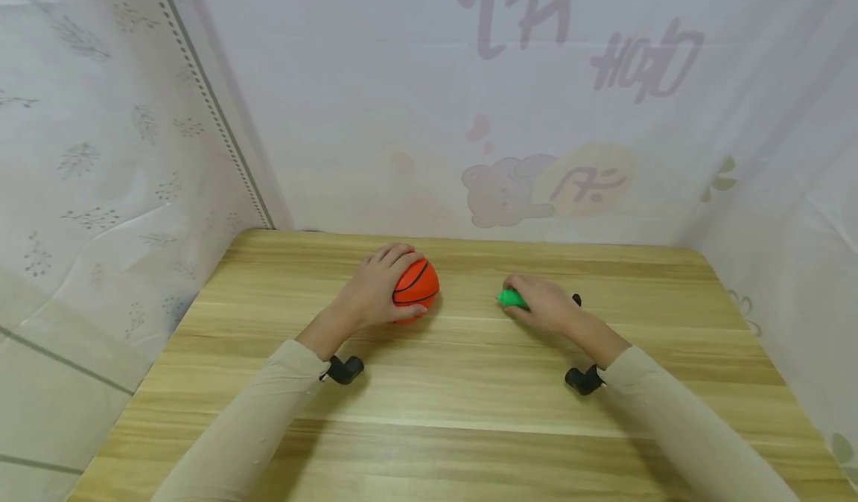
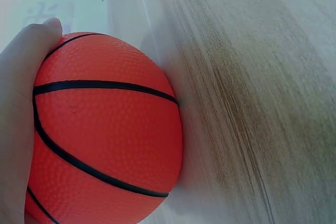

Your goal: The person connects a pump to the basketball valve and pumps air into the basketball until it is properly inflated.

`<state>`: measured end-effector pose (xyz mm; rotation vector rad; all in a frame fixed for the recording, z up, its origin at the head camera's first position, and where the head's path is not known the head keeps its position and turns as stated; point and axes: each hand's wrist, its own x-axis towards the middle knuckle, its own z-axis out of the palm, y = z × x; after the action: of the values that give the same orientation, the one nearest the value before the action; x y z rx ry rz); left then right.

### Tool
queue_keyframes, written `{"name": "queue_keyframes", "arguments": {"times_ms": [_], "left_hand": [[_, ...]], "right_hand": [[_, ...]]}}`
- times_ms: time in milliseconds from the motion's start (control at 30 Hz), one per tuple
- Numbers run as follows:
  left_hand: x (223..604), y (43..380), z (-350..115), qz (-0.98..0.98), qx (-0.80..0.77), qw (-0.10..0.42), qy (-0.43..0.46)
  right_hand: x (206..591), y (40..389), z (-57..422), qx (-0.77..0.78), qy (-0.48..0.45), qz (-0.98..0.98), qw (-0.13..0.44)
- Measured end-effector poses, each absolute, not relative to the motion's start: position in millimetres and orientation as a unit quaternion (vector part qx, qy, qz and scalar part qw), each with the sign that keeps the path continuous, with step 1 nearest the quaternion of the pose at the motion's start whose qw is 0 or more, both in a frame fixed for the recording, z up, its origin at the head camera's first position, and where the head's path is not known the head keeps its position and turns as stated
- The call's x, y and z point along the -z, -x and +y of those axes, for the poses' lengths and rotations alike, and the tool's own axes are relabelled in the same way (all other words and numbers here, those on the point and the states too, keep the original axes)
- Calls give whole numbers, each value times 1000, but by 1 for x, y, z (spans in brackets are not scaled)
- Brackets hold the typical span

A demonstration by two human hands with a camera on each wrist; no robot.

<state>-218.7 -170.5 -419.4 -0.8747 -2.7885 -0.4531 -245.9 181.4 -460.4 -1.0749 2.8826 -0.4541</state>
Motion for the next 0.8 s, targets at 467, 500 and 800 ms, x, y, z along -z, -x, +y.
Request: {"name": "queue_keyframes", "arguments": {"times_ms": [467,500,800], "left_hand": [[415,218,-171,-938,159,88,297],[415,218,-171,-938,158,86,296],[411,216,-172,-938,155,85,297]], "right_hand": [[462,239,181,109,345,932,-2],[462,239,181,108,344,933,-2],[464,238,185,120,347,930,-13]]}}
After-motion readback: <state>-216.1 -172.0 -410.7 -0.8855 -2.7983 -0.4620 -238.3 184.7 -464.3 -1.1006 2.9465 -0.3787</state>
